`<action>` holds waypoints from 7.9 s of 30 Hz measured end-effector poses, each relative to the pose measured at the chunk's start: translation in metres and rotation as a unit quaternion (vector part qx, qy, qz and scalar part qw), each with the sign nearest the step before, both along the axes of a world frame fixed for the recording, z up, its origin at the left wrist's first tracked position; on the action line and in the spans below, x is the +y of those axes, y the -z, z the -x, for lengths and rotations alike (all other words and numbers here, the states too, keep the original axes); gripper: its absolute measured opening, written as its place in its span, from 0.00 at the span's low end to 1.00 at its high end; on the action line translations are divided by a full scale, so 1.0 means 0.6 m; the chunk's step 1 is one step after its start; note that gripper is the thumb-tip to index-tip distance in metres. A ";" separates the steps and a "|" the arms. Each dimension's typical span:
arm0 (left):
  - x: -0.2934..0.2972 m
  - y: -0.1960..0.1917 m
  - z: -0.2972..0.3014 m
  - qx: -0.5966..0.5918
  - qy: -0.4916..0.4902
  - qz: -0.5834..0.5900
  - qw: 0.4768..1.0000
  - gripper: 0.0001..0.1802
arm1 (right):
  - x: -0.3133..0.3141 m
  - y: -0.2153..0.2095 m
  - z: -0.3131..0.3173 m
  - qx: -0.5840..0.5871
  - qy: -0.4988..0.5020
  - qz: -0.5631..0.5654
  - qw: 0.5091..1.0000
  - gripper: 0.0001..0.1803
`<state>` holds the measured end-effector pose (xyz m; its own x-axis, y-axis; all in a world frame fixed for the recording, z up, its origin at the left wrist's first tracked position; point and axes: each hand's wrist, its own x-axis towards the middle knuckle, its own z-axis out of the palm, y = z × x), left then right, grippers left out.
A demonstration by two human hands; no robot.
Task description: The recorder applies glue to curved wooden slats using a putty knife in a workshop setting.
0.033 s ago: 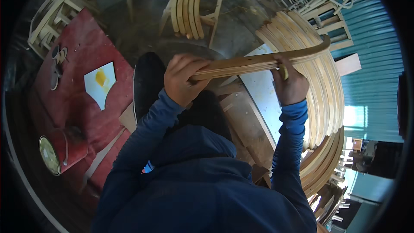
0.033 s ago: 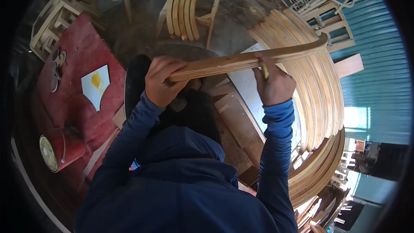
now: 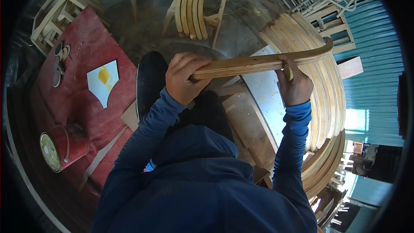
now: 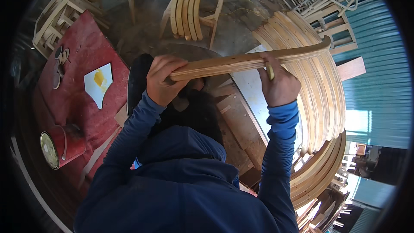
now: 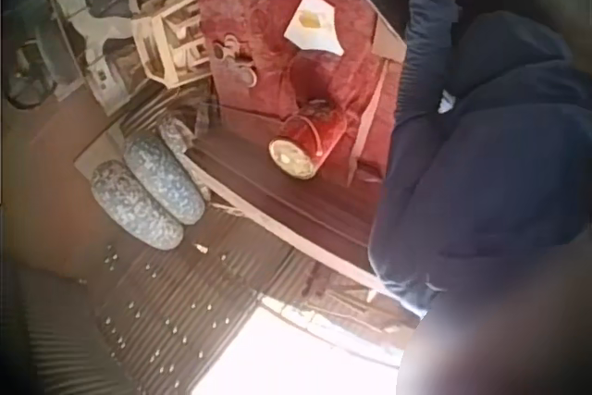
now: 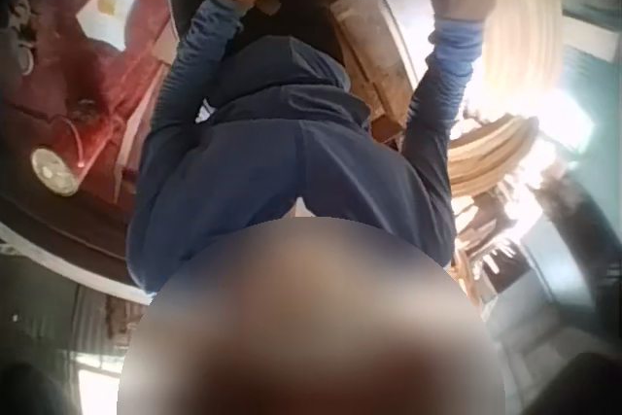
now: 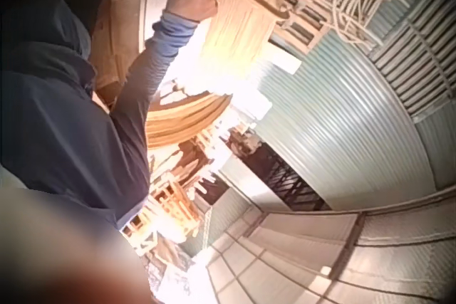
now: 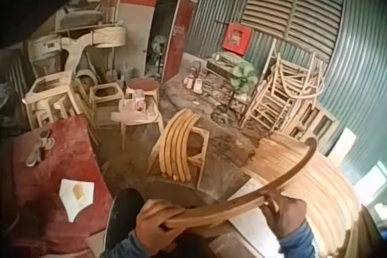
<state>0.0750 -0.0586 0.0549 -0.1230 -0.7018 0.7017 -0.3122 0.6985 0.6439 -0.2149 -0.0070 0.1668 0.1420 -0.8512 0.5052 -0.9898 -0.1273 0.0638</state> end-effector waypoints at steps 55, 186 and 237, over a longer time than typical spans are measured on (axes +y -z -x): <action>0.014 0.045 -0.058 -0.226 0.077 -0.131 0.962 0.21 | 0.025 0.156 0.082 -0.364 0.159 -0.012 0.917 0.15; -0.054 0.132 -0.309 0.566 0.186 -0.326 0.734 0.42 | -0.185 0.077 -0.469 -0.242 -0.331 -0.027 0.912 0.18; -0.040 -0.164 -0.562 0.681 0.402 0.045 0.610 0.27 | -0.204 0.108 -0.439 -0.775 -0.252 -0.320 0.483 0.15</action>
<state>0.4119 -0.0825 0.1534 0.3396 -0.7498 0.5678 0.9364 0.3260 -0.1297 0.0485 -0.1293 0.1021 0.2870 -0.9579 -0.0067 0.3822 0.1210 -0.9161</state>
